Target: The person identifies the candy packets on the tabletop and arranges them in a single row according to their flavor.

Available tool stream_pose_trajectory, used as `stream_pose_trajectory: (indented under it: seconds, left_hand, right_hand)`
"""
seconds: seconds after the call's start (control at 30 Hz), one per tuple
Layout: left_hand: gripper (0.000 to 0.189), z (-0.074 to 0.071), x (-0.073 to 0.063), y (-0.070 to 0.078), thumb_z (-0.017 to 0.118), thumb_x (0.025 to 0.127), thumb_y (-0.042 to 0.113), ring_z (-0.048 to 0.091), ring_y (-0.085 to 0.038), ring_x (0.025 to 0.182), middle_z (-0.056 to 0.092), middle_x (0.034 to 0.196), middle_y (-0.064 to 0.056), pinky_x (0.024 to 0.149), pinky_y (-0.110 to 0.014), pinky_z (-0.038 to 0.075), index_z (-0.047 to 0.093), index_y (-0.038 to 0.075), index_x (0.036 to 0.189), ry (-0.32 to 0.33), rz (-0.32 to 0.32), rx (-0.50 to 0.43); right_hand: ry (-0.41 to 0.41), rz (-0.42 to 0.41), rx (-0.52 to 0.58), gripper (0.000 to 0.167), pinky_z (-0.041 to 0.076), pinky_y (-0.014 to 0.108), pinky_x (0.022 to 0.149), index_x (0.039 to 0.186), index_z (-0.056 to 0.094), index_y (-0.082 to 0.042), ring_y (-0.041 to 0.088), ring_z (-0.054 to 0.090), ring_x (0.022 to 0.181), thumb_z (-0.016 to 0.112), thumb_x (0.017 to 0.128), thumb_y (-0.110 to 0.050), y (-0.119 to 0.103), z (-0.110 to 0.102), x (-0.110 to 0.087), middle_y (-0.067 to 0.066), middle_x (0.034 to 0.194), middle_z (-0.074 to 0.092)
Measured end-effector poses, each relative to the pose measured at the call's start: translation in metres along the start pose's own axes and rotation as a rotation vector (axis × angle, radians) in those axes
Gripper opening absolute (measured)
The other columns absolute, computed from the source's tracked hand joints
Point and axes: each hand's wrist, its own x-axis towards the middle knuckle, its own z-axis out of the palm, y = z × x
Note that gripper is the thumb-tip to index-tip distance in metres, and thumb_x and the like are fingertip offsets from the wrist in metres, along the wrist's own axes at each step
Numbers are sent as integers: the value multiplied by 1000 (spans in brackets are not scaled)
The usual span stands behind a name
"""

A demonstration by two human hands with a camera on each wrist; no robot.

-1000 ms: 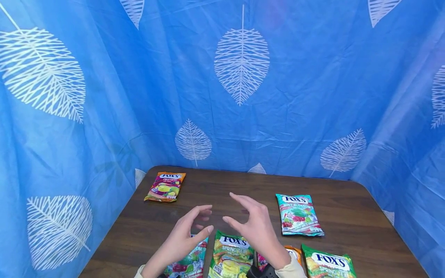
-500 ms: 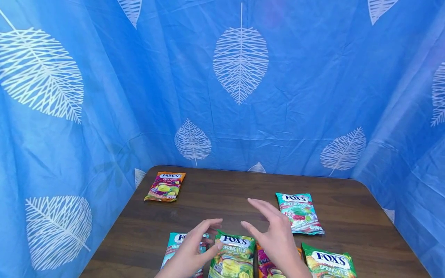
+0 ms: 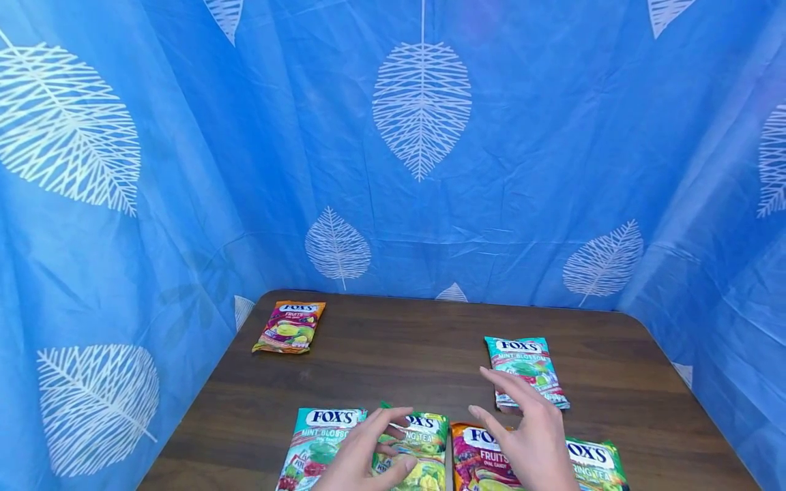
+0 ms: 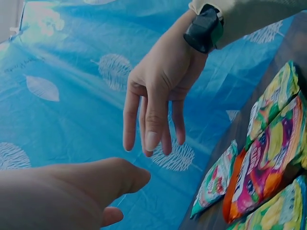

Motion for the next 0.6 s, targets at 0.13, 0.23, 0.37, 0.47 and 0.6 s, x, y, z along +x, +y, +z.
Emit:
stream_pose_trajectory:
  seconds: [0.13,0.23,0.37,0.47,0.6]
  left_hand:
    - [53,8,2,-1,80,100,21,65,-15,113,61,128,0,86,-27,61,61,14,149,-14,23,5]
    - [54,14,3,-1,82,98,19,65,-11,108,62,124,2,84,-24,60,61,11,148,-15,23,21]
    - [56,23,5,-3,86,95,20,65,-5,98,62,119,3,80,-22,60,63,10,145,-8,26,57]
    - [55,30,7,-7,86,95,17,64,-2,96,63,119,3,78,-22,60,63,7,144,-26,30,58]
    - [52,40,11,-18,83,99,19,63,-1,100,63,121,2,76,-22,61,63,4,145,-64,58,8]
  right_hand:
    - [-61,106,-19,64,64,53,85,147,70,-14,36,78,104,94,89,-29,12,-3,-5,23,139,70]
    - [-95,170,-38,65,64,56,86,147,70,-12,39,78,103,94,90,-29,21,-4,-7,27,138,69]
    - [-131,233,-79,67,66,51,80,145,70,-6,47,75,107,95,88,-30,33,-3,-8,33,136,67]
    - [-153,239,-131,68,64,54,83,143,69,-2,47,75,105,96,87,-30,41,-2,-10,35,136,66]
    - [-186,245,-156,71,65,49,79,142,69,0,44,74,102,97,86,-32,52,-1,-14,34,132,68]
